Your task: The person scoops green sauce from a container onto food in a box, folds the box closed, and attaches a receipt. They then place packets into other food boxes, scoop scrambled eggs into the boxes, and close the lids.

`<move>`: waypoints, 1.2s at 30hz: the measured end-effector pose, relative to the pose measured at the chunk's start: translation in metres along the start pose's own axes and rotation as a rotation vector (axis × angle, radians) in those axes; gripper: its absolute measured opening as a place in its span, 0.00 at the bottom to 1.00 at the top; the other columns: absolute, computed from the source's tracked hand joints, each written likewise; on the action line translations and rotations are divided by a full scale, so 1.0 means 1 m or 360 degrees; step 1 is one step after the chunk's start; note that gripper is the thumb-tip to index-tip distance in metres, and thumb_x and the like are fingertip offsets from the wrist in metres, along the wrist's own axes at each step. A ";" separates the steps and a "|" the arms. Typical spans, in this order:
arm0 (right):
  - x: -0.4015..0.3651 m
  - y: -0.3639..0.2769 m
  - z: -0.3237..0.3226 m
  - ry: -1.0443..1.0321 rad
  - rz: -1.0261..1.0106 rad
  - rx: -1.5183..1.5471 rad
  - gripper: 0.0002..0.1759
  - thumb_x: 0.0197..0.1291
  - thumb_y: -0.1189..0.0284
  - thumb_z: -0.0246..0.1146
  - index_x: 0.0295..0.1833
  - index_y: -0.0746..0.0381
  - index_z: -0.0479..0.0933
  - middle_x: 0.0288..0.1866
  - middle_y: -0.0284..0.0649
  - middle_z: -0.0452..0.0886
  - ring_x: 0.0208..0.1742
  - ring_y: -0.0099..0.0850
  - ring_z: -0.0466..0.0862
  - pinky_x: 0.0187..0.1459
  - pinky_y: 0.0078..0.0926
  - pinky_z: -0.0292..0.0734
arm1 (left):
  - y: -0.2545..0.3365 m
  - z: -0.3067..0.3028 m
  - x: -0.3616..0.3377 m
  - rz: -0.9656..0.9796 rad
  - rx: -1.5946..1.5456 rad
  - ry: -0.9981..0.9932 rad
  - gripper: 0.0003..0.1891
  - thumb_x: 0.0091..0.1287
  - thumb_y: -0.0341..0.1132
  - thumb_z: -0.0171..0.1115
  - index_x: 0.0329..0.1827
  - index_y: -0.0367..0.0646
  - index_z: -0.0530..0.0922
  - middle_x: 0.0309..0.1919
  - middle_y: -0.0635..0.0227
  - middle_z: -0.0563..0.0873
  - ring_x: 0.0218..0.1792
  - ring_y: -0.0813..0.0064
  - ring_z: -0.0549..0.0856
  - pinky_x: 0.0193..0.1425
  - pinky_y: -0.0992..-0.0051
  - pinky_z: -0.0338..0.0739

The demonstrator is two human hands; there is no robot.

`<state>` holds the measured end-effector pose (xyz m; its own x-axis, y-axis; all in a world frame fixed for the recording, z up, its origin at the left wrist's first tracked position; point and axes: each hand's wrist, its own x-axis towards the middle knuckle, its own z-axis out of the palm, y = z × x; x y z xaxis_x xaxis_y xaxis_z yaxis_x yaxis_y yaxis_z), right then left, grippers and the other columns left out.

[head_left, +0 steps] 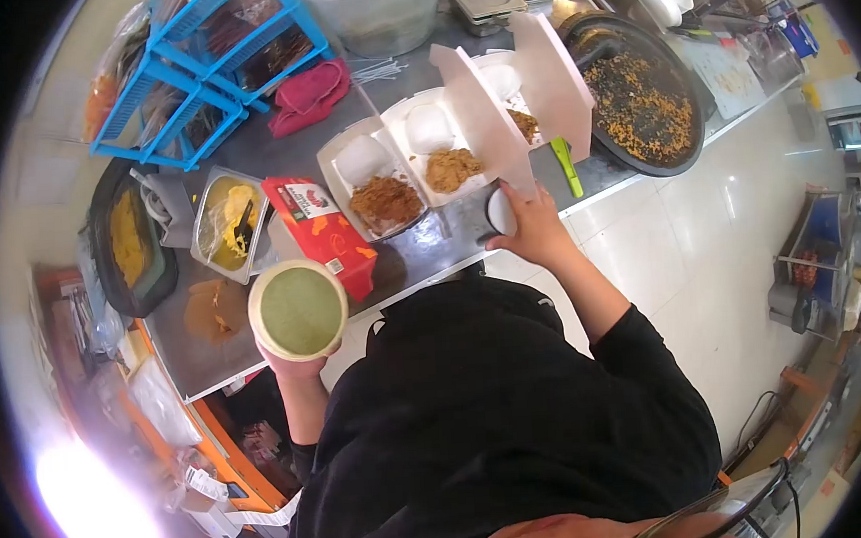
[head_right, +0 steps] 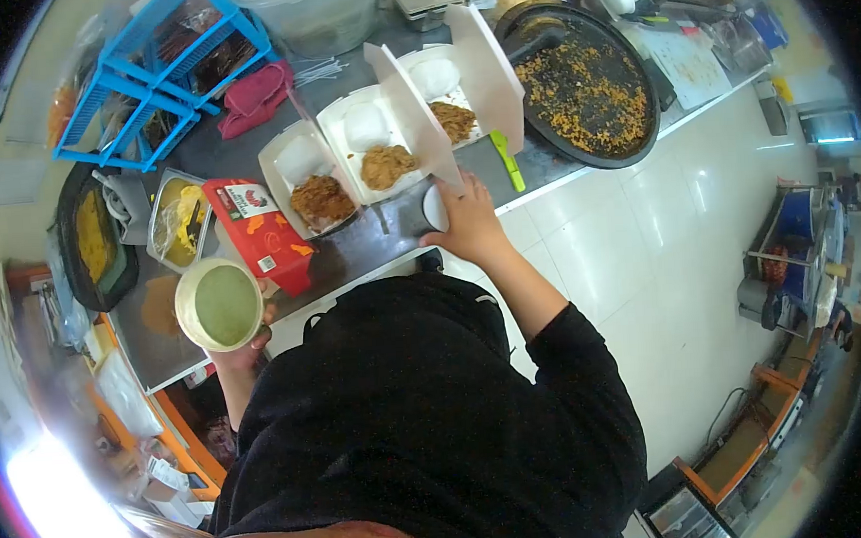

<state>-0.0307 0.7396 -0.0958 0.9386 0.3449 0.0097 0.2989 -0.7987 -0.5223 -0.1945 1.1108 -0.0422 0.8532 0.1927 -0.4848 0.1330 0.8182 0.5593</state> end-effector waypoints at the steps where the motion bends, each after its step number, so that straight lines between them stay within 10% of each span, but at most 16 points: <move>1: -0.004 0.009 -0.001 0.0000 -0.0124 -0.0032 0.30 0.49 0.58 0.71 0.56 0.59 0.76 0.59 0.51 0.74 0.59 0.52 0.73 0.60 0.42 0.70 | 0.001 0.018 -0.005 -0.0055 -0.0056 -0.0144 0.36 0.65 0.63 0.44 0.68 0.45 0.64 0.58 0.42 0.72 0.39 0.47 0.78 0.15 0.71 0.75; 5: -0.001 0.035 -0.037 -0.0084 0.0526 -0.0050 0.09 0.57 0.71 0.60 0.42 0.59 0.81 0.41 0.48 0.83 0.45 0.46 0.82 0.46 0.40 0.78 | -0.003 0.032 -0.018 -0.0050 -0.0260 -0.0374 0.36 0.67 0.63 0.43 0.69 0.45 0.61 0.59 0.41 0.69 0.40 0.47 0.76 0.20 0.69 0.76; 8: 0.019 0.081 -0.032 0.0435 0.0420 -0.0212 0.11 0.58 0.71 0.60 0.44 0.65 0.77 0.39 0.51 0.79 0.41 0.49 0.81 0.43 0.44 0.77 | -0.005 0.023 -0.027 0.0031 -0.0332 -0.0371 0.35 0.68 0.61 0.42 0.69 0.45 0.61 0.60 0.40 0.66 0.42 0.46 0.74 0.25 0.65 0.77; 23: -0.058 0.035 -0.063 0.0380 0.1157 0.0094 0.16 0.70 0.67 0.49 0.52 0.70 0.66 0.38 0.61 0.80 0.41 0.57 0.80 0.43 0.50 0.74 | 0.050 -0.018 -0.027 0.0102 -0.0305 -0.0510 0.33 0.67 0.58 0.45 0.68 0.46 0.63 0.59 0.48 0.72 0.43 0.39 0.77 0.27 0.60 0.81; 26: -0.076 0.023 -0.065 0.0910 0.0860 0.1058 0.13 0.70 0.70 0.52 0.55 0.64 0.66 0.43 0.47 0.82 0.36 0.36 0.82 0.41 0.33 0.77 | 0.067 -0.037 -0.023 0.0168 -0.0142 -0.0469 0.34 0.67 0.58 0.45 0.68 0.44 0.62 0.57 0.49 0.74 0.45 0.42 0.79 0.29 0.60 0.82; 31: -0.030 -0.137 -0.072 0.0753 0.0123 0.2055 0.20 0.67 0.74 0.56 0.62 0.65 0.62 0.51 0.49 0.80 0.48 0.39 0.83 0.50 0.34 0.78 | 0.088 -0.062 -0.037 0.0723 0.0791 -0.0076 0.34 0.69 0.58 0.39 0.69 0.41 0.63 0.62 0.52 0.73 0.58 0.50 0.77 0.54 0.56 0.77; 36: 0.008 -0.263 -0.029 0.0212 -0.0238 0.2427 0.17 0.71 0.65 0.50 0.58 0.65 0.66 0.51 0.50 0.77 0.45 0.40 0.81 0.50 0.35 0.76 | 0.111 -0.094 -0.048 0.0241 -0.0624 -0.0691 0.34 0.71 0.57 0.38 0.70 0.38 0.63 0.66 0.52 0.70 0.66 0.52 0.72 0.69 0.52 0.65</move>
<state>-0.0975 0.9384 0.0664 0.9499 0.2621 0.1703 0.0117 0.5146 -0.8573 -0.2676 1.2436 -0.0200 0.9870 0.1516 -0.0541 -0.1316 0.9534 0.2714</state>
